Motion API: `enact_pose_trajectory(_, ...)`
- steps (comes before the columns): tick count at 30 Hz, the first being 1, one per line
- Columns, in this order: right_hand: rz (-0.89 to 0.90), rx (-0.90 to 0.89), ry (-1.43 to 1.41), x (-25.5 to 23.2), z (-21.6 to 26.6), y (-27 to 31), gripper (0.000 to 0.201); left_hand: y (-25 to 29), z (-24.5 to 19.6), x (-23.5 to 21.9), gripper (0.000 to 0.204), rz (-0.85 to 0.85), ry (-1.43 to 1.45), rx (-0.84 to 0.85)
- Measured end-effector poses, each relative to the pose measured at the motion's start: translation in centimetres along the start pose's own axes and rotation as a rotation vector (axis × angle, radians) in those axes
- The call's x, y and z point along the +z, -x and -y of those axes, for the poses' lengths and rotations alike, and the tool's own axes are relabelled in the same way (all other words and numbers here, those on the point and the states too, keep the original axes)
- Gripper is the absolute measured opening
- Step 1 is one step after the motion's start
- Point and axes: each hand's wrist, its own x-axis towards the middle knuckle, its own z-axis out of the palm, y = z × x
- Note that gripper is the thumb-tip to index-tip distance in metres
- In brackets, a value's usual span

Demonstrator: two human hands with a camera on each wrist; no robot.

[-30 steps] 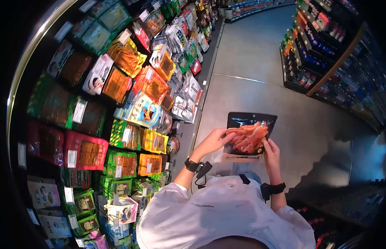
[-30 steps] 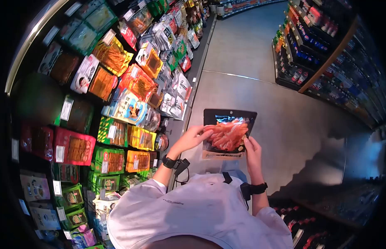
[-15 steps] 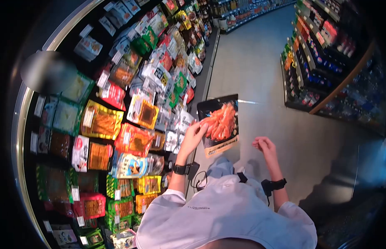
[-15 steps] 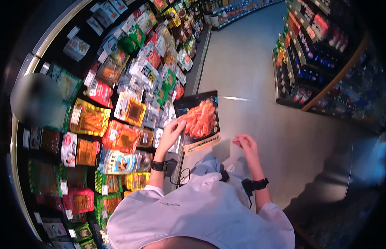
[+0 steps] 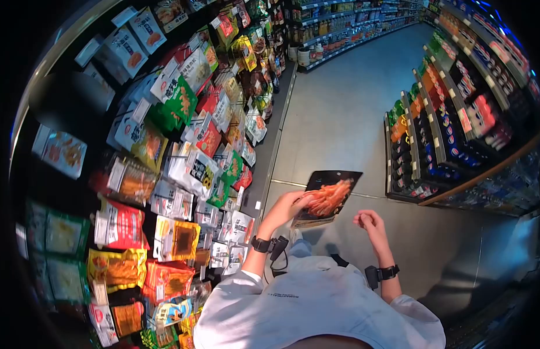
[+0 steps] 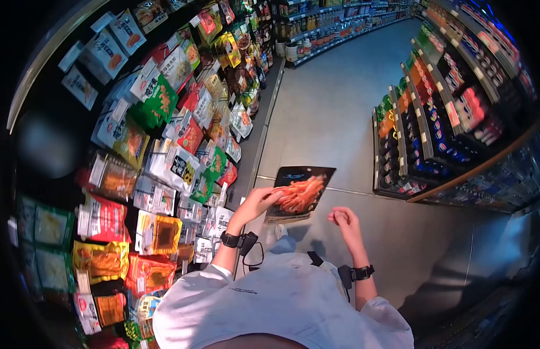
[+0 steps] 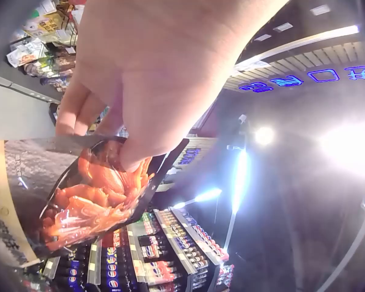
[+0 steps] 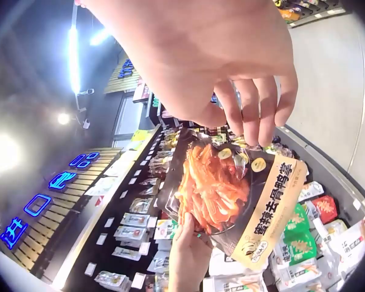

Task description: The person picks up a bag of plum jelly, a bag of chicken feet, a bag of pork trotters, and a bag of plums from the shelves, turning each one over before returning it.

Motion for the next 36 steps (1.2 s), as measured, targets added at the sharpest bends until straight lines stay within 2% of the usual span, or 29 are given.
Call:
enact_pose_trajectory(2, -0.045, -0.059, -0.033, 1.5, 3.3, -4.2, 0.024, -4.8, 1.9, -1.8, 0.035, 0.15, -0.116, 0.011)
enact_pose_trajectory(3, -0.04, -0.063, 0.049, 1.4, 3.7, -6.6, 0.024, -7.1, 2.1, -2.6, 0.035, 0.224, -0.176, 0.019)
enact_pose_trajectory(4, -0.037, -0.065, 0.128, 1.3, 4.1, -8.9, 0.023, -9.0, 1.6, -3.0, 0.034, 0.252, -0.057, 0.044)
enact_pose_trajectory(6, -0.055, -0.13, 0.065, 2.3, 6.0, -12.3, 0.022, -12.6, 2.7, -3.3, 0.034, 0.291, -0.028, 0.04)
enact_pose_trajectory(8, -0.069, -0.068, 0.011, 1.3, 6.0, -16.4, 0.024, -16.7, 3.9, -3.5, 0.035, 0.307, -0.05, 0.064)
enact_pose_trajectory(11, -0.075, -0.037, -0.038, -0.3, 6.1, -22.9, 0.03, -23.6, 5.4, -4.5, 0.038, 0.38, -0.067, -0.025)
enact_pose_trajectory(12, -0.076, -0.038, -0.054, -0.7, 6.5, -25.2, 0.031, -25.4, 5.0, -4.1, 0.039, 0.281, 0.037, 0.011)
enact_pose_trajectory(15, -0.027, -0.066, -0.079, -4.0, 6.5, -33.2, 0.033, -33.2, 6.0, -4.5, 0.036, 0.345, -0.08, -0.072)
enact_pose_trajectory(17, 0.023, -0.125, -0.076, -6.7, 7.1, -38.8, 0.033, -38.0, 6.3, -4.0, 0.034, 0.361, -0.063, -0.025)
enact_pose_trajectory(18, 0.03, -0.171, -0.164, -7.4, 8.3, -41.2, 0.03, -41.0, 6.2, -3.9, 0.033, 0.369, -0.061, 0.008)
enact_pose_trajectory(21, 0.057, -0.157, -0.135, -12.0, 8.3, -49.4, 0.029, -49.2, 5.6, -4.4, 0.029, 0.436, -0.17, 0.019)
enact_pose_trajectory(22, 0.062, -0.185, -0.184, -11.9, 12.6, -50.0, 0.028, -51.4, 4.3, -4.7, 0.029, 0.446, -0.178, 0.014)
enact_pose_trajectory(23, 0.064, -0.174, -0.191, -12.5, 14.2, -51.8, 0.028, -53.6, 3.3, -5.0, 0.028, 0.452, -0.184, 0.011)
enact_pose_trajectory(24, 0.067, -0.16, -0.194, -13.1, 15.4, -53.7, 0.028, -55.5, 2.9, -5.2, 0.029, 0.439, -0.09, 0.004)
enact_pose_trajectory(28, 0.087, -0.167, -0.138, -14.2, 18.1, -61.0, 0.025, -62.2, 1.8, -6.7, 0.028, 0.387, -0.04, 0.001)
enact_pose_trajectory(32, 0.034, -0.137, -0.174, -13.7, 17.1, -68.9, 0.024, -68.9, 5.2, -8.9, 0.029, 0.362, -0.087, -0.019)
enact_pose_trajectory(36, -0.017, -0.114, -0.121, -12.6, 19.1, -75.8, 0.027, -76.2, 7.9, -11.6, 0.029, 0.323, -0.102, 0.018)
